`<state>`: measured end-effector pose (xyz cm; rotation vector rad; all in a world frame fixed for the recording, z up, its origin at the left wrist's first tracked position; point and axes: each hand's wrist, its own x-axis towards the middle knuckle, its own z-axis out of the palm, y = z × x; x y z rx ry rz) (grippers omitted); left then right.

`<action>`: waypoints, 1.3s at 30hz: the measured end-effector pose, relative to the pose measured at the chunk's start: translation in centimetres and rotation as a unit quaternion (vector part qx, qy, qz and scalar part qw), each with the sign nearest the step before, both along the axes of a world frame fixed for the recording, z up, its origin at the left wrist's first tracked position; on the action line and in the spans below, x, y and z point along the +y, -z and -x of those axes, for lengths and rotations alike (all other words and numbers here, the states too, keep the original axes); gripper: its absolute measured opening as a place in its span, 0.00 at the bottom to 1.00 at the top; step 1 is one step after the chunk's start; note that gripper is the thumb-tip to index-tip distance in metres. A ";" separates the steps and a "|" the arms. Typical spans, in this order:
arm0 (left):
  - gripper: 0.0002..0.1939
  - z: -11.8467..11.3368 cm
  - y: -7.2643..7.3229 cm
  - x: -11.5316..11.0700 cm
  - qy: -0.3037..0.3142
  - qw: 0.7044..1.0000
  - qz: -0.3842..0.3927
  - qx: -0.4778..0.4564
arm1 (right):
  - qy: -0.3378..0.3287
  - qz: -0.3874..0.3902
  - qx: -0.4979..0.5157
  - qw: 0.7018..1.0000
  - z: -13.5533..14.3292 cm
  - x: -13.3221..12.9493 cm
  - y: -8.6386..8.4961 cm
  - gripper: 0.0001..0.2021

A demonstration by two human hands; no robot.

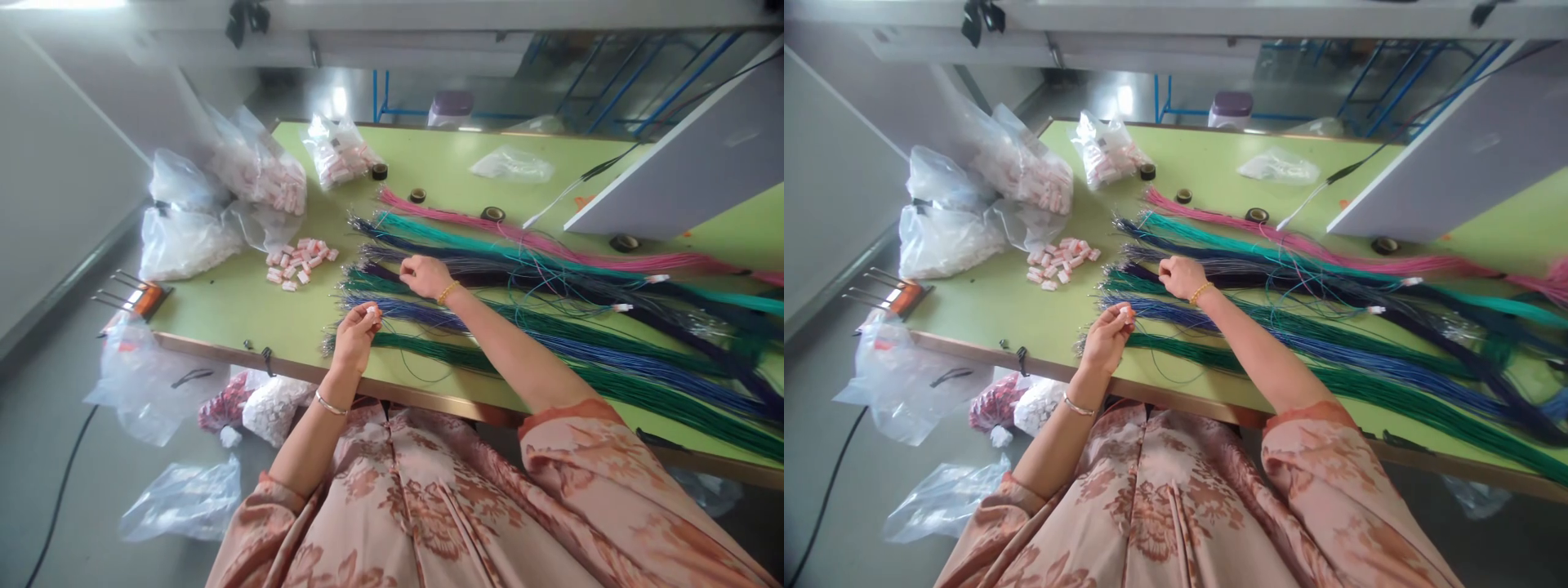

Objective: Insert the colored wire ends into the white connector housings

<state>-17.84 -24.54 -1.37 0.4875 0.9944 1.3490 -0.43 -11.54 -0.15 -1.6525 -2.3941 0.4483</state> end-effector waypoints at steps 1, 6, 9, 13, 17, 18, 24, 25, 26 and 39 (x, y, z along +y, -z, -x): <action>0.15 0.0 0.0 0.0 0.002 1.000 0.000 -0.001 | -0.006 -0.005 -0.005 1.000 0.0 0.0 0.1 0.08; 0.15 0.1 0.1 -0.1 0.008 1.000 -0.006 0.002 | -0.055 -0.049 -0.053 0.996 -0.5 -0.2 0.0 0.11; 0.16 0.1 0.2 -0.2 0.007 1.000 -0.007 -0.005 | -0.099 -0.095 -0.117 0.984 -0.8 -0.1 -0.2 0.13; 0.16 0.2 0.2 -0.2 0.010 1.000 -0.009 -0.013 | -0.121 -0.081 -0.137 0.980 -1.3 0.4 -0.6 0.12; 0.14 0.2 0.2 -0.3 0.013 1.000 -0.008 -0.017 | -0.100 -0.025 -0.053 0.993 -1.1 0.9 -1.1 0.10; 0.14 0.2 0.1 -0.3 0.014 1.000 -0.007 -0.017 | -0.093 -0.005 -0.029 0.995 -0.7 1.0 -1.2 0.09; 0.14 0.1 0.0 -0.2 0.009 1.000 -0.002 -0.018 | -0.071 0.005 0.086 0.994 1.9 1.7 -1.2 0.07; 0.14 0.1 0.0 -0.2 0.006 1.000 -0.003 -0.019 | -0.051 0.010 0.085 0.995 1.9 1.9 -1.3 0.07; 0.15 0.1 0.1 -0.2 0.003 1.000 -0.004 -0.018 | -0.024 0.017 0.082 0.996 1.6 2.2 -1.5 0.06; 0.14 -0.2 -0.3 0.0 0.006 0.999 -0.013 -0.030 | -0.105 0.036 0.311 0.944 2.3 -2.7 -5.0 0.06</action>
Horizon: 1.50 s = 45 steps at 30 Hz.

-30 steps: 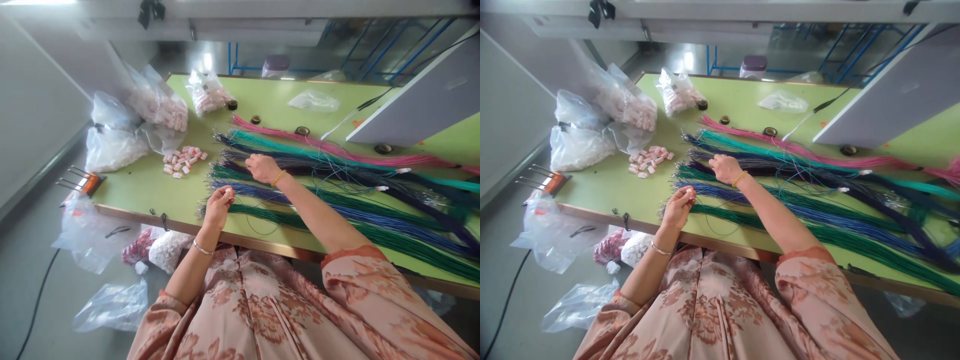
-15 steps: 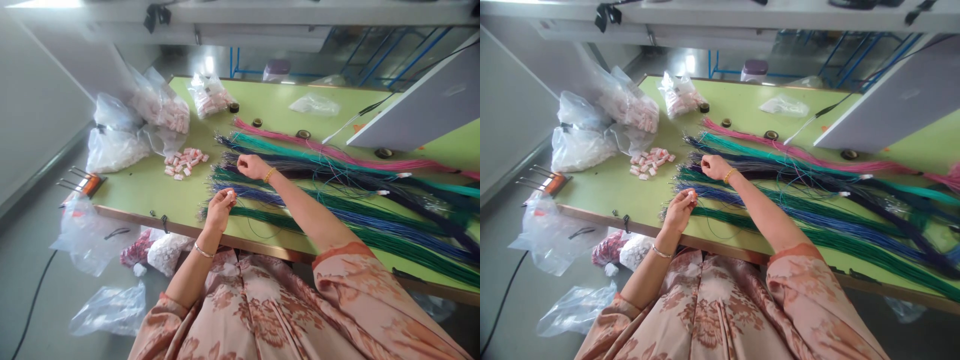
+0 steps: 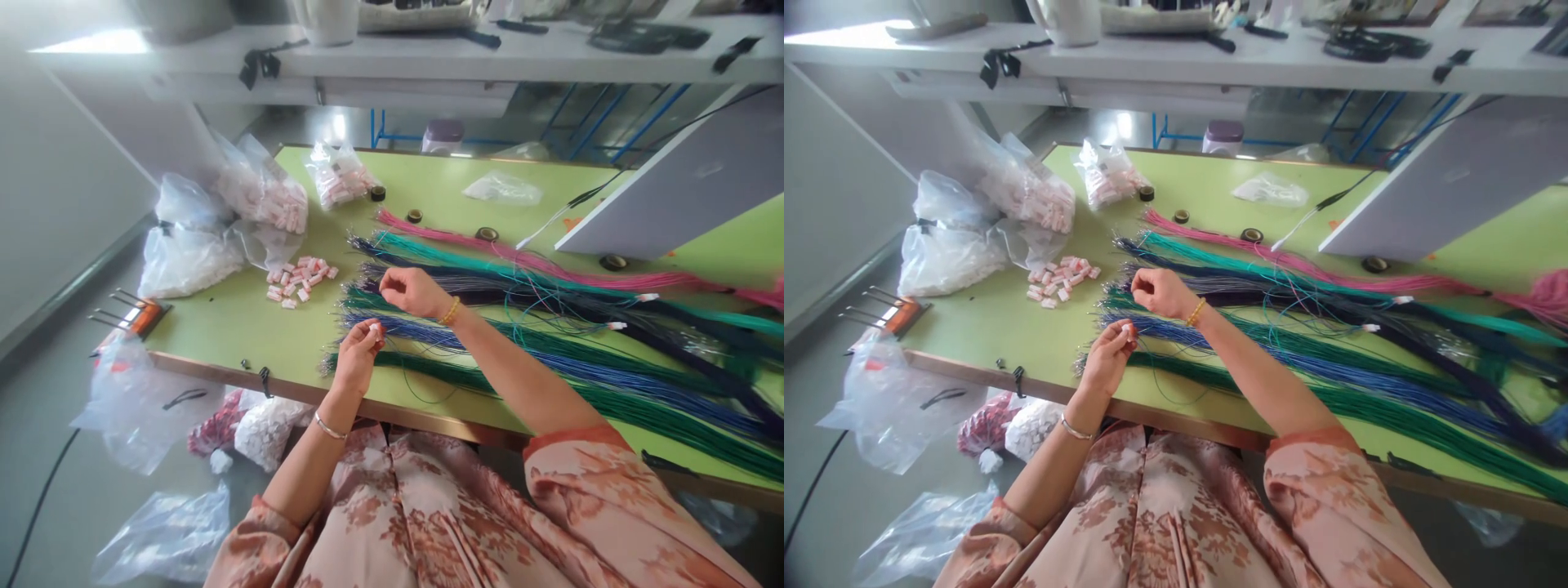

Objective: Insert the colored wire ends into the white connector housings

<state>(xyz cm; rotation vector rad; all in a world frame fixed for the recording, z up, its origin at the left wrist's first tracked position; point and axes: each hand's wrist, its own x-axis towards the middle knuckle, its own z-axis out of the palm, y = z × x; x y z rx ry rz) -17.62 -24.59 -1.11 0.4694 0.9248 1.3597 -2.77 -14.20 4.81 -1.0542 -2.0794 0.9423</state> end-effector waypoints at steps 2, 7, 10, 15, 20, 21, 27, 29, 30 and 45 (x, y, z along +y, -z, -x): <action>0.13 -0.1 -0.3 0.1 0.000 1.000 -0.008 -0.009 | 0.002 0.034 0.034 0.999 0.3 -1.4 0.3 0.07; 0.12 -0.2 -0.6 0.1 0.009 0.999 -0.001 -0.040 | 0.016 0.107 0.077 0.991 -0.4 -4.1 2.0 0.09; 0.12 -0.4 -0.5 0.0 0.018 0.998 0.013 -0.060 | 0.016 0.119 0.088 0.989 -0.9 -5.4 3.0 0.10; 0.11 -0.6 -0.4 -0.1 0.018 0.997 0.023 -0.072 | 0.048 0.098 0.082 0.991 -1.0 -6.5 3.7 0.08; 0.11 -0.7 -0.6 -0.1 0.030 0.997 0.020 -0.069 | 0.041 0.066 0.067 0.995 -1.1 -7.1 4.0 0.06; 0.11 -0.7 -0.6 -0.1 0.031 0.997 0.021 -0.070 | 0.040 0.054 0.061 0.996 -1.2 -7.2 4.0 0.06; 0.11 -0.7 -0.4 -0.2 0.035 0.997 0.026 -0.062 | 0.045 -0.025 0.003 0.999 -1.3 -7.6 3.9 0.04; 0.11 -0.6 -0.3 -0.3 0.035 0.997 0.028 -0.060 | 0.042 -0.064 -0.028 0.997 -1.3 -7.6 3.9 0.04; 0.11 -0.6 -0.3 -0.3 0.035 0.997 0.029 -0.060 | 0.036 -0.087 -0.046 0.995 -1.3 -7.6 3.8 0.04; 0.14 -1.2 -0.2 -0.5 0.003 1.000 0.014 0.006 | 0.005 -0.119 -0.074 0.990 -1.2 -7.4 4.8 0.05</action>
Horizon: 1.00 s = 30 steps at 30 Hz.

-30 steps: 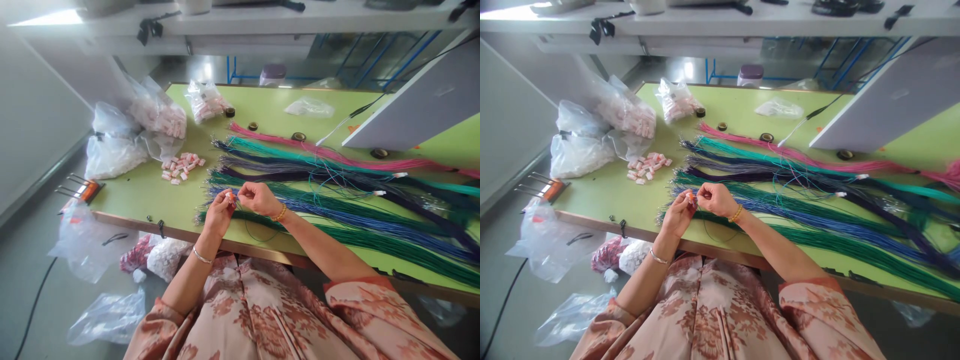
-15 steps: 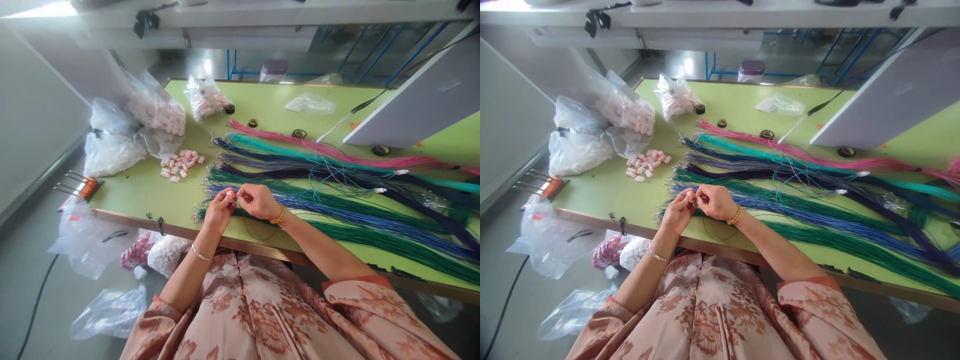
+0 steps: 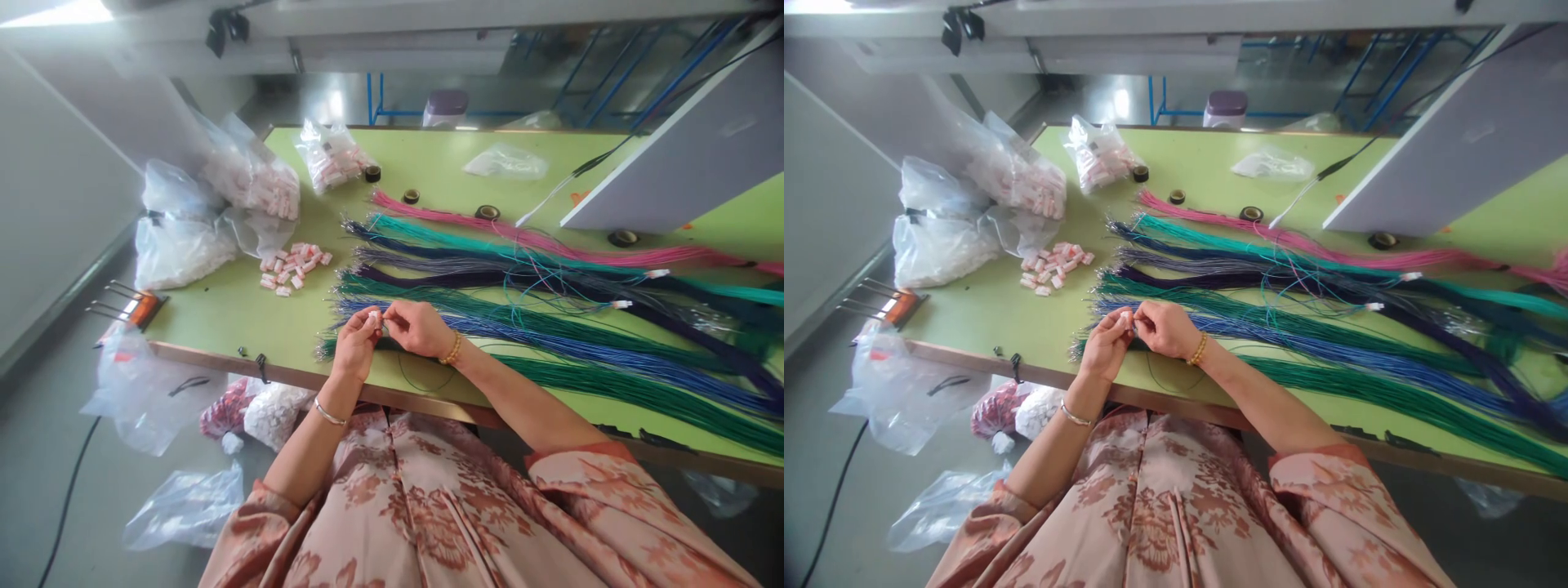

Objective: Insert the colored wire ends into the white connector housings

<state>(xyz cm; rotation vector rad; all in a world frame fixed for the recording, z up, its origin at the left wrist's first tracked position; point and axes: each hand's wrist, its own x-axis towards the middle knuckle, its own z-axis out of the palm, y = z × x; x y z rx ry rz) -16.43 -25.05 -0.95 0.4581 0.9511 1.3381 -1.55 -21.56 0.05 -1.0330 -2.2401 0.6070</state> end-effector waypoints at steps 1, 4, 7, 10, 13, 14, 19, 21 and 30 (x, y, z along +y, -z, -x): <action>0.14 0.0 -0.1 0.0 -0.002 1.000 -0.001 -0.002 | 0.004 0.016 0.012 1.000 0.0 0.0 -0.2 0.04; 0.14 0.0 -0.2 0.1 -0.010 1.000 -0.004 -0.001 | 0.017 0.045 0.026 0.999 -0.1 0.0 -0.6 0.04; 0.14 -0.2 -0.1 0.1 -0.016 1.000 -0.006 0.010 | 0.024 0.053 0.017 0.998 0.0 -0.2 -0.6 0.05; 0.14 -0.6 0.2 -0.2 -0.025 0.999 -0.003 0.030 | 0.028 0.038 -0.016 0.999 0.3 -0.4 -0.3 0.05; 0.15 -1.1 0.4 -0.2 -0.036 0.998 0.009 0.048 | 0.038 0.020 -0.045 0.998 0.2 -0.4 0.0 0.06; 0.15 -1.2 0.4 -0.2 -0.037 0.998 0.010 0.049 | 0.034 0.020 -0.046 0.998 0.1 -0.2 0.0 0.06; 0.15 -1.6 0.4 0.2 -0.037 0.999 0.007 0.040 | 0.011 0.028 -0.037 0.999 -0.4 0.1 0.0 0.06; 0.14 -1.7 0.6 0.4 -0.038 0.998 0.007 0.046 | 0.033 0.007 -0.061 0.998 -0.3 0.0 0.3 0.07; 0.14 -1.2 0.7 1.1 0.004 0.999 0.015 0.045 | 0.066 0.043 -0.050 0.996 -3.1 5.3 -3.0 0.09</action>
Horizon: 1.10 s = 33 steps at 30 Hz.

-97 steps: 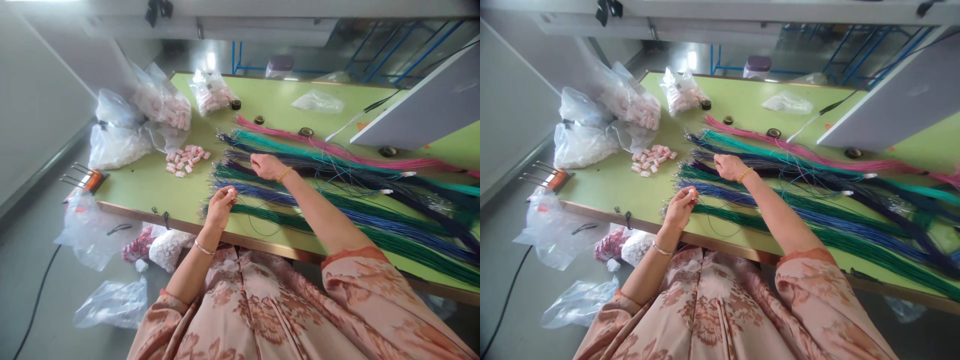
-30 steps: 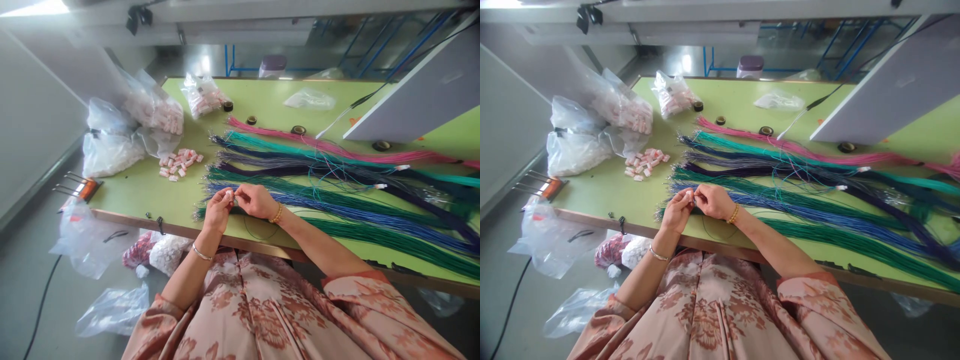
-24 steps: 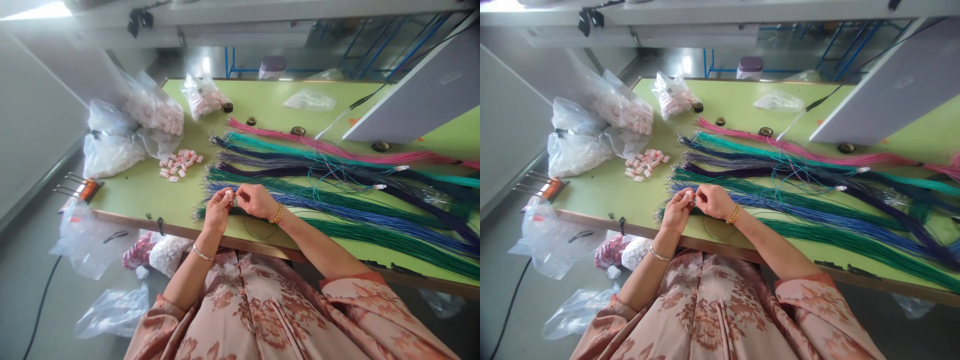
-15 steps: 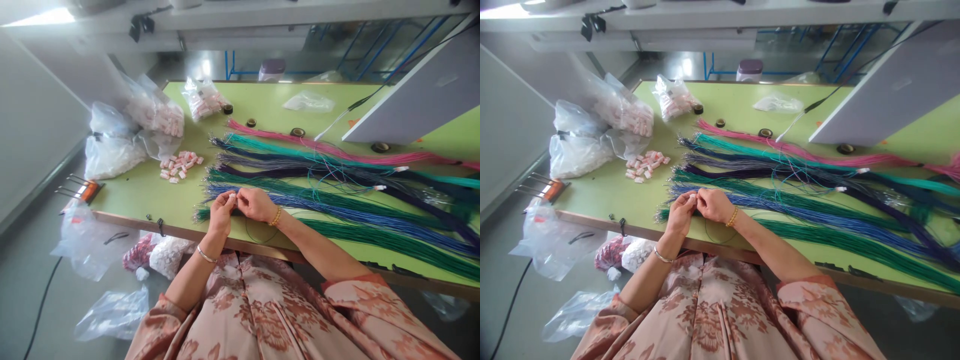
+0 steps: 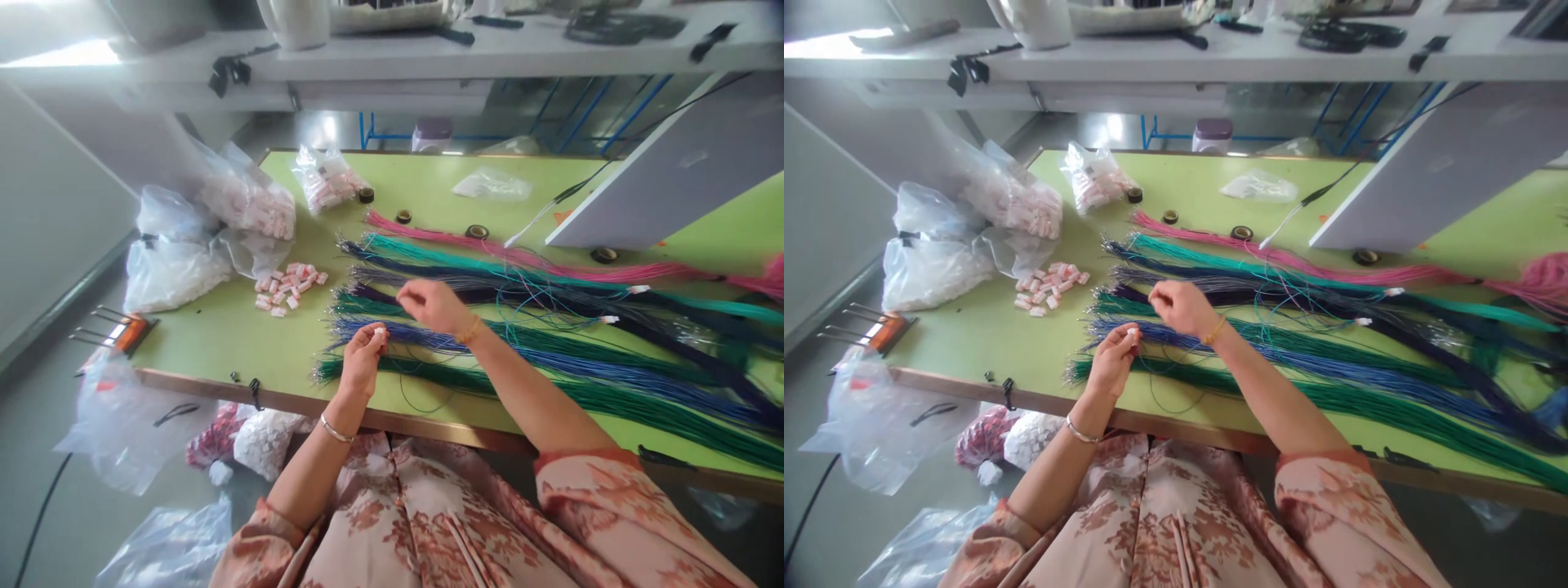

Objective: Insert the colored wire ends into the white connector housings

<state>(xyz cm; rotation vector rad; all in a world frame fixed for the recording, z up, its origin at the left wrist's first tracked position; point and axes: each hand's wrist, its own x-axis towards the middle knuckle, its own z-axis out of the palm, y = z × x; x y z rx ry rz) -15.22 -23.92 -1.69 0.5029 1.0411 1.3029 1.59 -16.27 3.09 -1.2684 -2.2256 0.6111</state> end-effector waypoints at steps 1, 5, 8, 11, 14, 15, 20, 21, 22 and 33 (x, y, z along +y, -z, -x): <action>0.14 0.0 -0.1 0.1 0.002 1.000 0.000 -0.003 | 0.034 -0.001 -0.032 0.999 -0.4 1.4 -0.2 0.09; 0.14 0.1 -0.3 0.1 0.009 1.000 -0.001 -0.009 | 0.094 0.034 -0.193 0.976 -0.4 5.6 0.8 0.08; 0.15 0.1 -0.3 0.0 0.007 1.000 -0.004 -0.009 | 0.112 0.049 -0.242 0.963 0.3 6.7 2.1 0.08; 0.15 0.2 -0.1 -0.1 0.010 1.000 -0.001 -0.005 | 0.095 0.038 -0.248 0.963 0.6 6.7 2.6 0.09; 0.15 0.3 0.0 -0.1 0.012 1.000 -0.001 0.000 | 0.070 0.013 -0.218 0.973 0.6 6.5 2.5 0.10; 0.16 0.2 -0.1 -0.1 0.011 1.000 -0.002 0.001 | 0.063 0.007 -0.192 0.979 0.6 6.5 2.4 0.10; 0.15 0.1 -1.2 0.2 0.011 1.000 -0.001 0.007 | 0.019 0.015 0.014 1.000 1.1 6.0 2.1 0.04; 0.15 0.1 -1.5 0.4 0.010 1.000 -0.002 0.003 | 0.013 0.024 0.057 0.998 1.2 5.8 2.1 0.04; 0.14 0.1 -1.8 0.6 0.010 1.000 -0.003 -0.004 | 0.008 0.033 0.095 0.995 1.3 5.4 2.1 0.04; 0.10 -0.8 -2.5 3.9 0.033 0.990 0.031 -0.133 | -0.030 0.087 0.201 0.975 0.2 0.6 1.2 0.06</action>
